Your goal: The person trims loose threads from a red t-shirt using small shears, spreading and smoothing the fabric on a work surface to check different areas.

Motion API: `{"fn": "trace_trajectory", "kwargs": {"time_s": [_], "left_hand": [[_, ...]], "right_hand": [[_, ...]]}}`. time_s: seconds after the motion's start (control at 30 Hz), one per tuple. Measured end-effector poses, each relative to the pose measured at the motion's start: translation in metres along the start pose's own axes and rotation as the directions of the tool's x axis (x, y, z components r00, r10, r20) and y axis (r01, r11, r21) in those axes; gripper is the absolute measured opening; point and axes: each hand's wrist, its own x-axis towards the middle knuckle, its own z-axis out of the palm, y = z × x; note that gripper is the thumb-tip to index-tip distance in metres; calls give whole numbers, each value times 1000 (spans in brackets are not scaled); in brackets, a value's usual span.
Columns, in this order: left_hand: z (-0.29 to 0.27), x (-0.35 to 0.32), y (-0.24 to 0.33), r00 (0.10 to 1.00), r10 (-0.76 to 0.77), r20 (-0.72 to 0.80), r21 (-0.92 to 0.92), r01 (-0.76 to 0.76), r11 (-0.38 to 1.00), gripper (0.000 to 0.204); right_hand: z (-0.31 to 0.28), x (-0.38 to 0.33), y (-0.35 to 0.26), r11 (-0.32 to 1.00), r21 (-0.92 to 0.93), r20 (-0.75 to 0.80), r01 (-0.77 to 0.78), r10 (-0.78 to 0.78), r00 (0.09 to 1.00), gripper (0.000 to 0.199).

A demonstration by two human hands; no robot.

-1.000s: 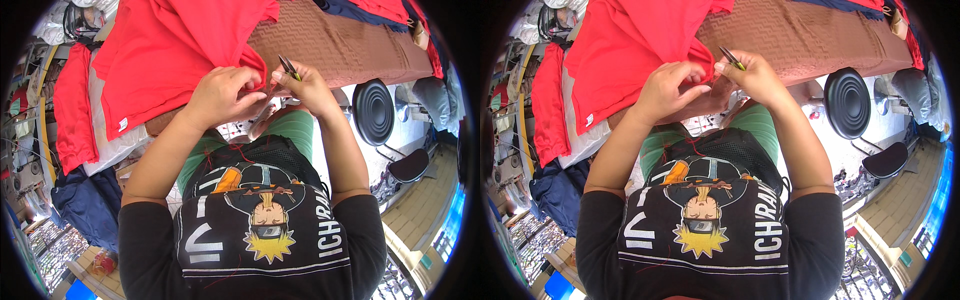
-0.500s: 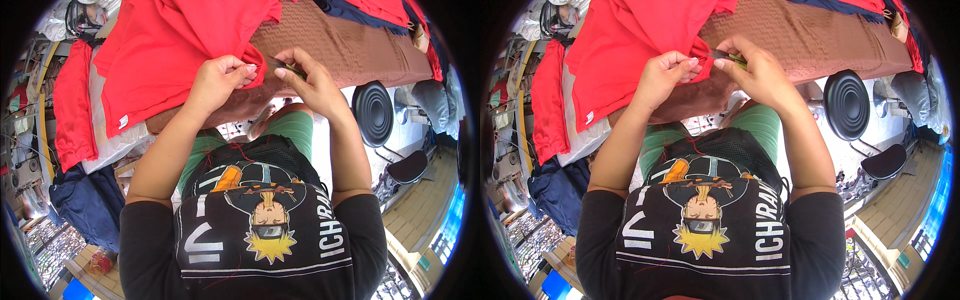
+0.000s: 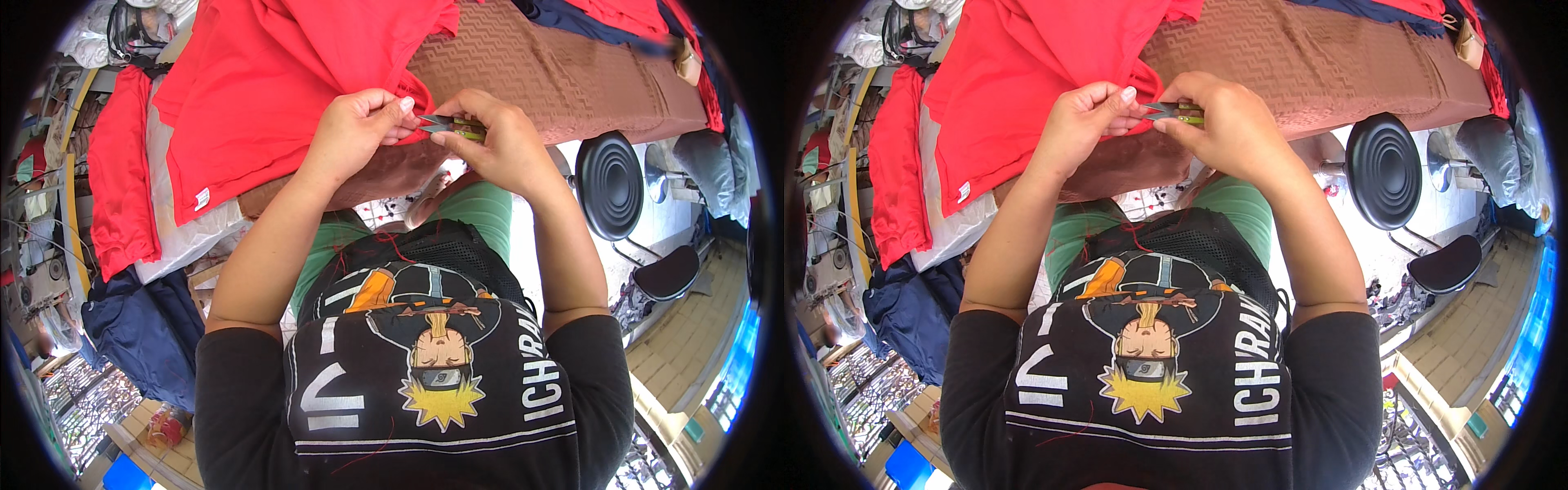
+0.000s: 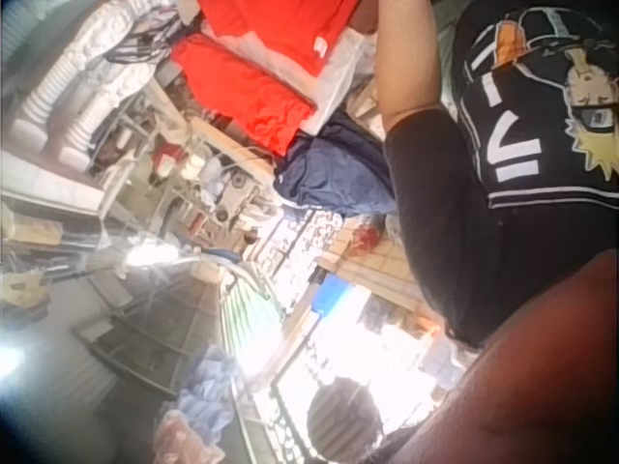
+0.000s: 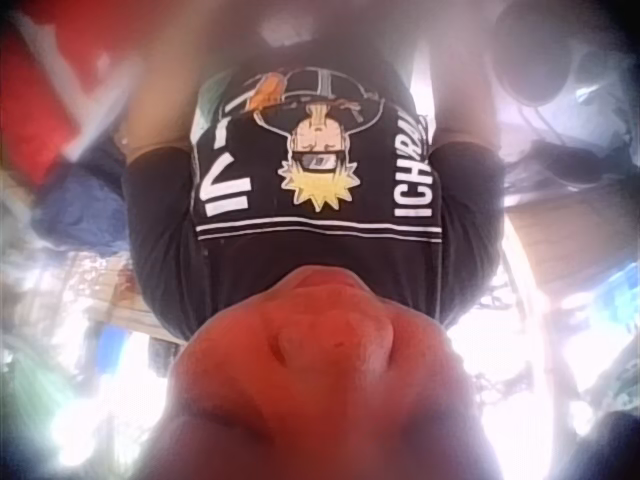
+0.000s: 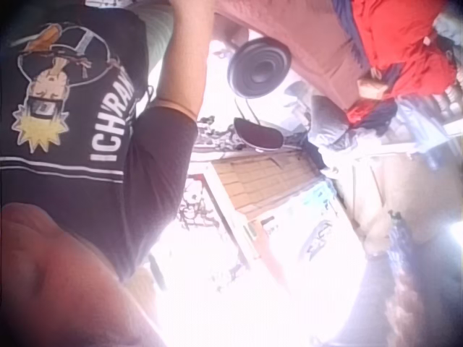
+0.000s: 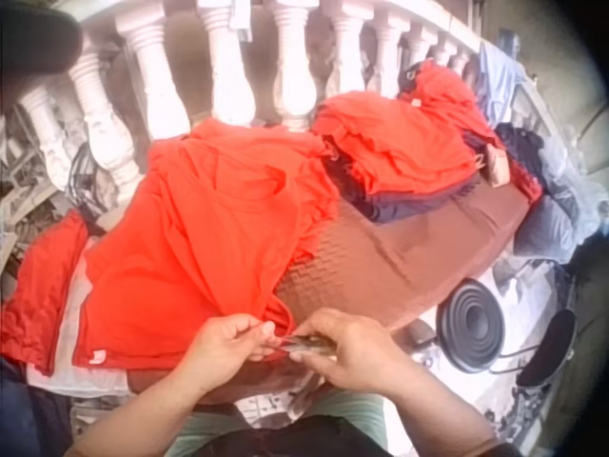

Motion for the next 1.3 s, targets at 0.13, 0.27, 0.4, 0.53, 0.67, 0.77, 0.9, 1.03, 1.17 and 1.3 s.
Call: {"fn": "trace_trajectory", "kwargs": {"time_s": [0.13, 0.27, 0.4, 0.53, 0.67, 0.77, 0.9, 1.03, 1.17, 1.3], "left_hand": [[-1, 1, 0, 1000, 1, -11, -35, -1, 999, 31], [3, 1, 3, 999, -5, -45, -43, 3, 999, 32], [2, 1, -1, 1000, -7, -11, -40, 6, 999, 30], [6, 2, -2, 1000, -14, 16, -32, 15, 999, 27], [4, 3, -1, 999, -33, 10, -14, 33, 999, 26], [2, 4, -5, 999, -34, 5, -36, 34, 999, 26], [3, 4, -5, 999, -34, 11, -39, 34, 999, 25], [4, 4, -2, 999, -40, 22, -37, 41, 998, 25], [2, 5, -3, 999, -41, 13, -42, 42, 998, 25], [2, 3, -1, 1000, -28, 11, -29, 29, 999, 26]], "right_hand": [[13, 1, 4, 990, 75, 6, -123, 123, 992, 25], [27, 0, 23, 956, 221, 7, -194, 198, 980, 22], [1, 5, 8, 861, 383, 105, -335, 320, 941, 16], [-4, 8, 9, 892, 424, 92, -160, 133, 987, 17], [-21, 2, 8, 850, 507, 414, -145, -93, 906, 25], [-11, 1, 7, 971, 234, 315, -54, -23, 949, 34], [16, 1, 9, 999, 4, 51, -43, 43, 998, 32], [24, 2, 17, 999, -35, -25, -23, 22, 999, 26], [-2, -3, 14, 904, 418, 288, -91, -36, 957, 20], [-23, -2, 10, 826, 484, 500, -290, 11, 866, 29]]}}
